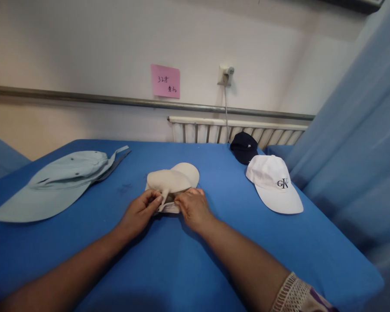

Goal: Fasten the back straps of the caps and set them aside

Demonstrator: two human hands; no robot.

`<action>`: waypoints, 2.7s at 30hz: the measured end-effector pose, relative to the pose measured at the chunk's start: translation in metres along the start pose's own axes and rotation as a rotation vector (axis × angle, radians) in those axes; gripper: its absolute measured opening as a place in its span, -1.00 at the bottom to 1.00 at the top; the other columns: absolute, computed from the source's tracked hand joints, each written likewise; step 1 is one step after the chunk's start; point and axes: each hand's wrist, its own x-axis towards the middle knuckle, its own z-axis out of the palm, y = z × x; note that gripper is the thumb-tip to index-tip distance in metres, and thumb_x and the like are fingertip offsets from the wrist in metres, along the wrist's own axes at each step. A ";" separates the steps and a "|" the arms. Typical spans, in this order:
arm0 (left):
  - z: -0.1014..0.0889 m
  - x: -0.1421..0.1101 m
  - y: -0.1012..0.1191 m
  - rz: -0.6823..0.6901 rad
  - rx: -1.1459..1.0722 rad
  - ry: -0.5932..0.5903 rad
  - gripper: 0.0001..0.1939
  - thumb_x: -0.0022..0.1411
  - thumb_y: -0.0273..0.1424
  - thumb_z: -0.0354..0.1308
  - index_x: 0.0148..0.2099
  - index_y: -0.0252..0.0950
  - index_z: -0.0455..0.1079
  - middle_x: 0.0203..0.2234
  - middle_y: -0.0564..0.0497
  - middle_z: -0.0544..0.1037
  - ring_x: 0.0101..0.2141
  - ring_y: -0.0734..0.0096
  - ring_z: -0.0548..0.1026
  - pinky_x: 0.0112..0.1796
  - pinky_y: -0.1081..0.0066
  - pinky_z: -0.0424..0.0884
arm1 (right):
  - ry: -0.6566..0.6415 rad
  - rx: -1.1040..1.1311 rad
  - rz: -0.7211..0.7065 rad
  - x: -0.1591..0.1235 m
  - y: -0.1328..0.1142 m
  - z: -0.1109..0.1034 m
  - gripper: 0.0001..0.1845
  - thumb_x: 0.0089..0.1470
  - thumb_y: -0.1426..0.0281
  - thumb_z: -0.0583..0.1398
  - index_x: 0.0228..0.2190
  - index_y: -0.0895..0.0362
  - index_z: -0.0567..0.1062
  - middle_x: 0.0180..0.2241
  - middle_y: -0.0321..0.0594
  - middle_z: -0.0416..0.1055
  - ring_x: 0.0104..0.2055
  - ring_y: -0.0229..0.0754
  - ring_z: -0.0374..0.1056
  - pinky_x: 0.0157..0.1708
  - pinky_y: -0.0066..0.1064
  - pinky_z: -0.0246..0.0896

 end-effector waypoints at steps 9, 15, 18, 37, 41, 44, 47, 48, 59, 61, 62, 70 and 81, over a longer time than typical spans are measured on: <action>0.006 -0.013 0.012 0.263 0.329 -0.181 -0.48 0.13 -0.44 0.19 0.15 -0.20 0.26 -0.02 -0.10 0.49 -0.04 0.16 0.46 -0.01 0.19 0.36 | 0.033 0.115 0.121 -0.003 0.006 0.006 -0.93 0.16 0.47 0.14 -0.36 0.10 0.42 -0.38 -0.27 0.44 -0.28 -0.17 0.28 -0.20 -0.32 0.03; 0.006 -0.011 0.006 0.307 0.419 -0.188 -0.57 0.23 -0.43 0.09 0.15 -0.22 0.27 -0.05 -0.10 0.51 -0.07 0.17 0.47 -0.04 0.24 0.35 | 0.040 0.123 0.072 -0.008 0.002 0.001 -0.90 0.22 0.44 0.08 -0.33 0.10 0.41 -0.36 -0.26 0.44 -0.25 -0.15 0.29 -0.19 -0.31 0.04; 0.003 -0.011 0.010 0.302 0.445 -0.208 -0.65 0.27 -0.39 0.06 0.11 -0.21 0.31 -0.08 -0.09 0.53 -0.09 0.18 0.48 -0.08 0.26 0.36 | 0.017 0.152 0.052 -0.011 0.000 -0.002 -0.91 0.20 0.45 0.10 -0.25 0.10 0.39 -0.27 -0.23 0.46 -0.18 -0.13 0.31 -0.13 -0.27 0.06; 0.002 -0.002 0.018 0.278 0.319 -0.329 -0.63 0.39 -0.23 -0.12 -0.34 -0.27 0.41 -0.45 0.01 0.48 -0.40 0.37 0.39 -0.32 0.41 0.25 | -0.022 0.651 0.146 -0.009 0.014 0.012 -0.84 0.04 0.30 0.26 -0.49 0.10 0.46 -0.45 -0.31 0.40 -0.34 -0.22 0.28 -0.27 -0.38 0.14; 0.005 -0.003 0.020 0.253 0.291 -0.345 -0.63 0.38 -0.23 -0.13 -0.32 -0.27 0.42 -0.44 0.00 0.49 -0.40 0.36 0.40 -0.33 0.41 0.26 | -0.131 0.957 0.259 -0.008 0.020 0.013 -0.67 -0.09 0.11 0.32 -0.49 0.12 0.46 -0.47 -0.33 0.40 -0.41 -0.25 0.27 -0.31 -0.38 0.16; 0.005 -0.006 0.021 0.211 0.257 -0.324 -0.69 0.36 -0.23 -0.08 -0.23 -0.26 0.42 -0.40 0.01 0.52 -0.37 0.34 0.43 -0.32 0.41 0.29 | -0.153 1.018 0.297 -0.008 0.019 0.010 -0.58 -0.16 0.03 0.34 -0.51 0.13 0.45 -0.49 -0.33 0.39 -0.41 -0.26 0.26 -0.31 -0.38 0.16; 0.006 -0.010 0.021 0.201 0.252 -0.287 -0.80 0.28 -0.31 0.02 -0.17 -0.25 0.42 -0.37 0.01 0.54 -0.37 0.34 0.45 -0.35 0.42 0.29 | -0.154 1.034 0.304 -0.009 0.019 0.007 -0.55 -0.18 0.00 0.35 -0.54 0.13 0.43 -0.51 -0.33 0.37 -0.43 -0.26 0.24 -0.33 -0.39 0.14; 0.006 -0.010 0.021 0.206 0.261 -0.280 -0.82 0.25 -0.33 0.04 -0.17 -0.25 0.42 -0.38 0.02 0.54 -0.38 0.34 0.45 -0.36 0.42 0.28 | -0.151 1.033 0.298 -0.009 0.019 0.007 -0.55 -0.17 0.01 0.34 -0.55 0.13 0.42 -0.52 -0.34 0.36 -0.44 -0.27 0.23 -0.34 -0.40 0.14; 0.002 -0.011 0.020 0.329 0.381 -0.262 -0.76 0.37 -0.34 -0.06 -0.12 -0.21 0.44 -0.33 0.01 0.55 -0.30 0.33 0.48 -0.25 0.39 0.32 | -0.163 0.914 0.185 -0.013 0.019 0.001 -0.71 0.05 0.14 0.25 -0.45 0.13 0.51 -0.42 -0.29 0.44 -0.35 -0.25 0.32 -0.24 -0.38 0.22; 0.001 -0.012 0.018 0.400 0.414 -0.246 -0.77 0.37 -0.37 -0.05 -0.09 -0.21 0.43 -0.26 -0.01 0.55 -0.23 0.31 0.48 -0.18 0.36 0.33 | -0.165 0.858 0.138 -0.014 0.018 -0.002 -0.75 0.09 0.18 0.24 -0.42 0.12 0.54 -0.38 -0.26 0.47 -0.31 -0.22 0.35 -0.21 -0.34 0.24; 0.000 -0.013 0.017 0.442 0.431 -0.244 -0.77 0.37 -0.38 -0.05 -0.08 -0.21 0.42 -0.22 -0.03 0.55 -0.19 0.30 0.47 -0.14 0.35 0.33 | -0.164 0.819 0.106 -0.014 0.018 -0.003 -0.77 0.09 0.20 0.25 -0.41 0.11 0.54 -0.36 -0.26 0.48 -0.29 -0.21 0.37 -0.19 -0.33 0.25; -0.013 -0.034 0.038 0.416 0.507 -0.529 -0.79 0.25 -0.40 0.13 -0.07 -0.18 0.46 -0.18 -0.03 0.54 -0.12 0.22 0.45 -0.06 0.25 0.33 | -0.343 0.181 -0.257 -0.023 0.006 -0.025 -0.95 0.11 0.38 0.28 -0.33 0.05 0.58 -0.14 -0.26 0.49 -0.01 -0.14 0.31 0.05 -0.18 0.06; 0.003 -0.032 0.026 0.048 0.275 -0.416 -0.77 0.28 -0.31 0.02 -0.13 -0.20 0.47 -0.28 0.04 0.57 -0.28 0.32 0.49 -0.25 0.38 0.32 | -0.325 -0.022 -0.157 -0.029 -0.014 -0.026 -0.97 0.09 0.40 0.29 -0.36 0.06 0.58 -0.27 -0.29 0.45 -0.13 -0.16 0.26 -0.10 -0.23 0.01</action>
